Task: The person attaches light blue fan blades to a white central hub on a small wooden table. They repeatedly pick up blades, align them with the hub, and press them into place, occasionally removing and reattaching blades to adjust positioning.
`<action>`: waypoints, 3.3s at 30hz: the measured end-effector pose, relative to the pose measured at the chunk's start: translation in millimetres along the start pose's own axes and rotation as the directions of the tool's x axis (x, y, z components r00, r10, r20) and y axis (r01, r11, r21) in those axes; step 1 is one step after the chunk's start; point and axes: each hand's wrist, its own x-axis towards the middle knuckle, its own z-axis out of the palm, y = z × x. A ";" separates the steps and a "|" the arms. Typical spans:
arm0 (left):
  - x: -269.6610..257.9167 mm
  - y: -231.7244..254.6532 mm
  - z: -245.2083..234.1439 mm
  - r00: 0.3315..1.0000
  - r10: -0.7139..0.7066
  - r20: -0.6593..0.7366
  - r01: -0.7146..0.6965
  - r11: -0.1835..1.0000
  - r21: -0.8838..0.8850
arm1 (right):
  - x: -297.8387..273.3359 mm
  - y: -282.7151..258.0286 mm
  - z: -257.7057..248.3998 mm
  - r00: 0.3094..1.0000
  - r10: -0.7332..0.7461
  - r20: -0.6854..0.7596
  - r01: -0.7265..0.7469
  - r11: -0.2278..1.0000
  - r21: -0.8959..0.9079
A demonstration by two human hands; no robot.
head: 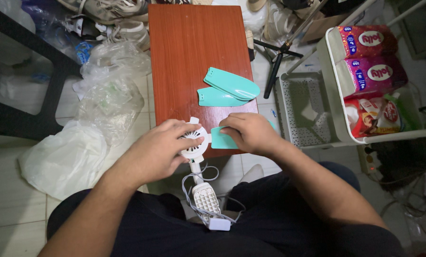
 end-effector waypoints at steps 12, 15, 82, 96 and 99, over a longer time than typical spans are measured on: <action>1.6 -1.3 -1.0 0.983 0.167 -0.076 -0.168 0.986 -0.014 | 4.8 4.8 13.5 0.998 0.063 0.005 -0.063 0.997 0.043; 1.1 -1.6 0.3 0.983 0.171 -0.060 -0.173 0.985 -0.020 | 3.4 5.2 15.7 0.996 0.085 0.014 -0.086 0.995 0.044; 4.5 4.9 5.6 1.000 0.004 0.001 -0.003 0.953 -0.303 | -6.9 31.2 -19.0 0.804 0.149 0.576 -0.535 0.605 0.590; 4.9 -1.0 9.4 1.000 0.023 0.020 -0.024 1.000 0.011 | -4.3 65.5 -1.6 0.798 0.433 0.420 -0.563 0.286 0.775; 3.8 -1.8 10.1 0.999 0.016 0.049 -0.017 1.000 0.006 | -6.1 85.1 2.3 0.836 0.393 0.383 -0.469 0.149 0.871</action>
